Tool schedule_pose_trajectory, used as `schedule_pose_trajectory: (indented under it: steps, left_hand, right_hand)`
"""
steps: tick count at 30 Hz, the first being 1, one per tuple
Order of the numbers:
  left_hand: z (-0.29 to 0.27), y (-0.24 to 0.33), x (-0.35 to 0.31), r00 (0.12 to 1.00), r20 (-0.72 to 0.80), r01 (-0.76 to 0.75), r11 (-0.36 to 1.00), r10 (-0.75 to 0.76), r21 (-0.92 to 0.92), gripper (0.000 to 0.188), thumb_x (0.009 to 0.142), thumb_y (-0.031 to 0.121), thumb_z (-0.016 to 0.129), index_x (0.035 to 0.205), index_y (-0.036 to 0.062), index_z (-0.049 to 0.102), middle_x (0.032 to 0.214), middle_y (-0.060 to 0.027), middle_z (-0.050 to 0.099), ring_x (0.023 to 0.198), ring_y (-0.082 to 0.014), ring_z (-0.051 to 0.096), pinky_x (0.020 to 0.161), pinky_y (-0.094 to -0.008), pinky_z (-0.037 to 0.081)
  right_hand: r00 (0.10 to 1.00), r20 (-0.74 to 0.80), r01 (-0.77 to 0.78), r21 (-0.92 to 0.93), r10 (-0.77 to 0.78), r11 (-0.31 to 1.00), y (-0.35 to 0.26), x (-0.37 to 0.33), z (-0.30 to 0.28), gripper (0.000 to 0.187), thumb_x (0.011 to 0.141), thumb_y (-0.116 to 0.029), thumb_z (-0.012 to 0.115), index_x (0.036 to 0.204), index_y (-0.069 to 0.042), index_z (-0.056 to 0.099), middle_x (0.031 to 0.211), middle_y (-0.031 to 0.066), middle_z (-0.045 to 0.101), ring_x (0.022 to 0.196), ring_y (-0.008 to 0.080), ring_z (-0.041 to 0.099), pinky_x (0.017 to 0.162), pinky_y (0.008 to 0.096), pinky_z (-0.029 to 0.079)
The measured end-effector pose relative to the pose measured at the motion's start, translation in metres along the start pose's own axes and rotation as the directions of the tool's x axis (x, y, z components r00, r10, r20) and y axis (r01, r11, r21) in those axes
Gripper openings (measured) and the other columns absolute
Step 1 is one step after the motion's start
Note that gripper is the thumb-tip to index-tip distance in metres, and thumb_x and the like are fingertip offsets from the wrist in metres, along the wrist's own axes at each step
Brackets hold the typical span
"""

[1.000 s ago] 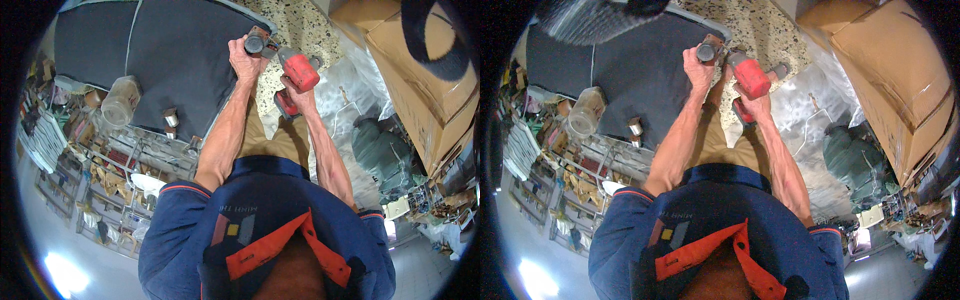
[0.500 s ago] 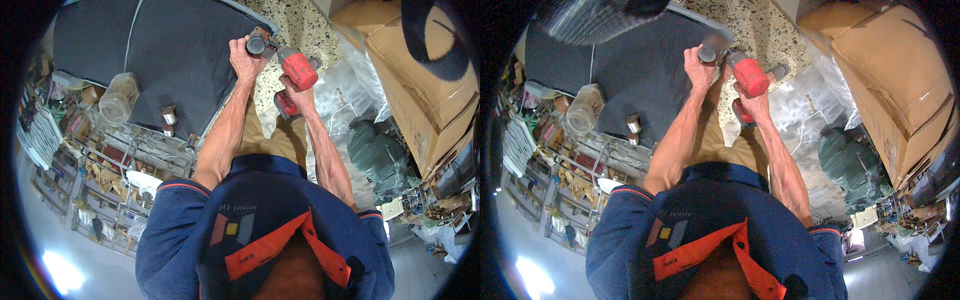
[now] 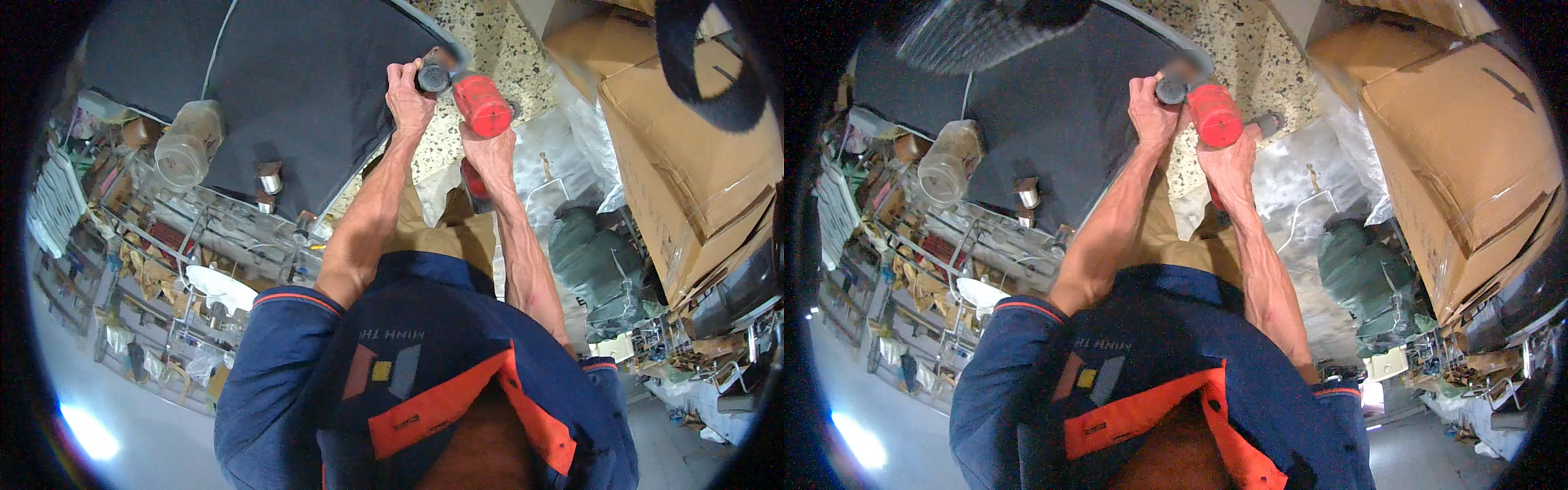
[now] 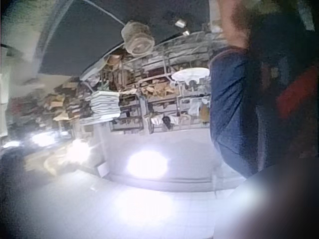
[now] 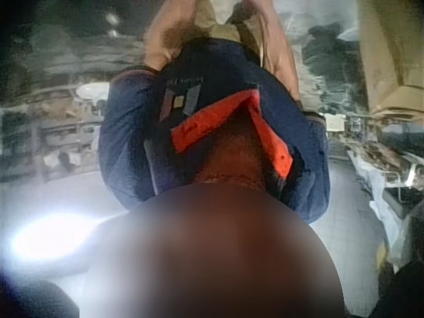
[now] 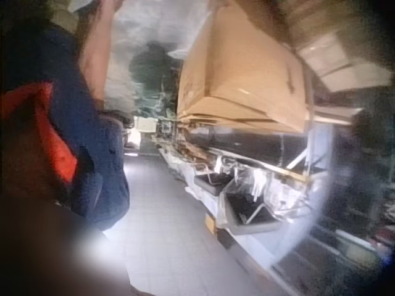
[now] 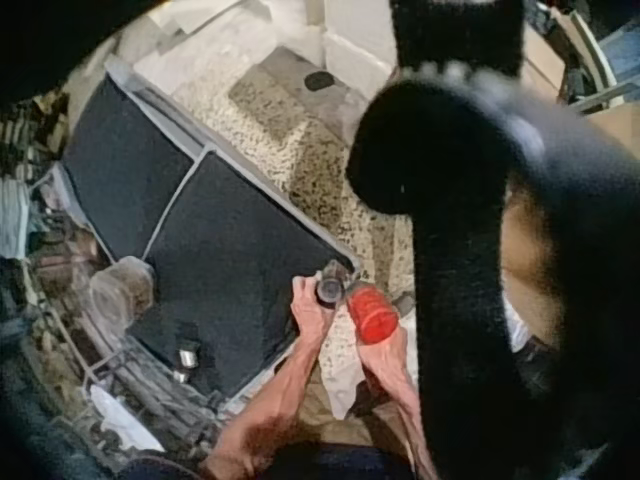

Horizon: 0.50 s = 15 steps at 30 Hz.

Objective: The person unpacks small metal parts from a plastic bag and places them on a workbench. They then use a red cordless drill to drive screws into cylindrical metal components, securing them to a larger grey assembly. The person repeats this process for multiple components.

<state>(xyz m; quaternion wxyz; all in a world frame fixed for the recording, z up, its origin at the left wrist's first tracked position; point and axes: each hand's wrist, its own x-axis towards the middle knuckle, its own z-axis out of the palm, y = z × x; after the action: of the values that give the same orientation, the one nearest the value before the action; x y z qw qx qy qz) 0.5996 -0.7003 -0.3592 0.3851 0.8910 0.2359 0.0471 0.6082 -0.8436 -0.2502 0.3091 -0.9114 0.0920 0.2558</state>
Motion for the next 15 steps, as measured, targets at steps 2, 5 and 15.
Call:
schedule_pose_trajectory:
  steps: [2, 5, 15]
  left_hand:
    - [-0.001, 0.001, 0.0, 1.0, 0.004, 0.008, 1.0, -0.008, -0.018, 0.044, 0.07, 0.003, 0.078, 0.11, 0.0092, 0.064, 0.099, -0.0131, 0.055, 0.085, -0.0365, 0.064, 0.069, -0.047, 0.053]
    - [-0.002, 0.004, 0.0, 1.0, 0.012, 0.018, 1.0, -0.017, -0.025, 0.044, 0.069, 0.003, 0.079, 0.11, 0.0092, 0.064, 0.099, -0.0128, 0.055, 0.086, -0.0363, 0.064, 0.07, -0.0466, 0.053]
    - [0.0, 0.0, -0.003, 1.0, 0.001, 0.023, 0.999, -0.023, -0.031, 0.047, 0.068, 0.002, 0.079, 0.112, 0.0101, 0.066, 0.099, -0.0105, 0.056, 0.087, -0.0336, 0.065, 0.07, -0.0447, 0.054]
  right_hand:
    - [1.0, 0.022, -0.016, 0.026, 0.016, 1.0, 0.001, 0.004, -0.003, 0.026, 0.077, -0.012, 0.068, 0.1, 0.003, 0.065, 0.088, 0.0249, 0.069, 0.085, 0.0445, 0.068, 0.073, 0.0482, 0.053]
    - [1.0, 0.019, -0.001, 0.019, 0.001, 1.0, 0.004, 0.008, -0.002, 0.027, 0.077, -0.011, 0.068, 0.101, 0.0, 0.066, 0.089, 0.0256, 0.069, 0.086, 0.0438, 0.068, 0.072, 0.0478, 0.053]
    - [0.991, 0.023, 0.129, -0.012, -0.129, 0.992, 0.024, 0.023, 0.004, 0.025, 0.082, -0.019, 0.069, 0.103, -0.005, 0.065, 0.088, 0.0139, 0.069, 0.085, 0.0344, 0.069, 0.075, 0.0438, 0.052]
